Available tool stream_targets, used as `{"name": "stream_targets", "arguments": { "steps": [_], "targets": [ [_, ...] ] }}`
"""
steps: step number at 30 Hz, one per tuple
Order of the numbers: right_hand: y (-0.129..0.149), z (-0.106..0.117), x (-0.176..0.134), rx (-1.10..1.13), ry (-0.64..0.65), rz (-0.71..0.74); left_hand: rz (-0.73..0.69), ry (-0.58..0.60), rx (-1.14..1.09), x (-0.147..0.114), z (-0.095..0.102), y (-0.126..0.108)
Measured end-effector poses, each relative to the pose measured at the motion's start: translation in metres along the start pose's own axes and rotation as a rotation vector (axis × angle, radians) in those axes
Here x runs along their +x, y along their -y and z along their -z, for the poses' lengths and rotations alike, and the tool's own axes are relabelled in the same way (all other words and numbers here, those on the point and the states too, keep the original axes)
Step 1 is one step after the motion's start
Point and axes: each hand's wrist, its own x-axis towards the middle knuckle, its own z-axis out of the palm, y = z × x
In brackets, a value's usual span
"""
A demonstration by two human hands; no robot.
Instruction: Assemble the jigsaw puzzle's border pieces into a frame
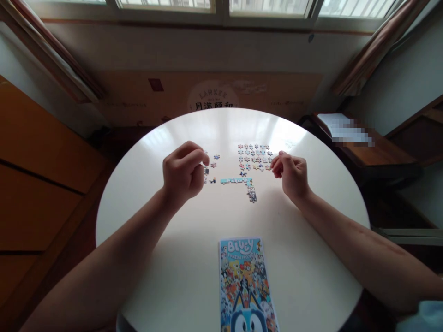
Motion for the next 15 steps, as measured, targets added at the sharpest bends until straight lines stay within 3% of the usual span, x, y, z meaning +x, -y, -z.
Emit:
{"name": "stream_targets", "arguments": {
  "steps": [3, 5, 10, 15],
  "targets": [
    [-0.001, 0.000, -0.002, 0.023, 0.010, -0.002, 0.015, -0.199, 0.069, 0.006, 0.011, 0.020],
    [-0.001, 0.000, -0.003, 0.035, 0.012, 0.008, 0.014, -0.252, 0.096, 0.007, 0.013, 0.028],
    [0.003, 0.000, -0.004, 0.029, 0.013, 0.001, 0.045, -0.236, 0.097, 0.006, 0.009, 0.028],
    [0.009, -0.003, -0.005, 0.027, 0.027, 0.035, 0.080, -0.131, 0.000, 0.004, 0.008, 0.023]
  ]
}}
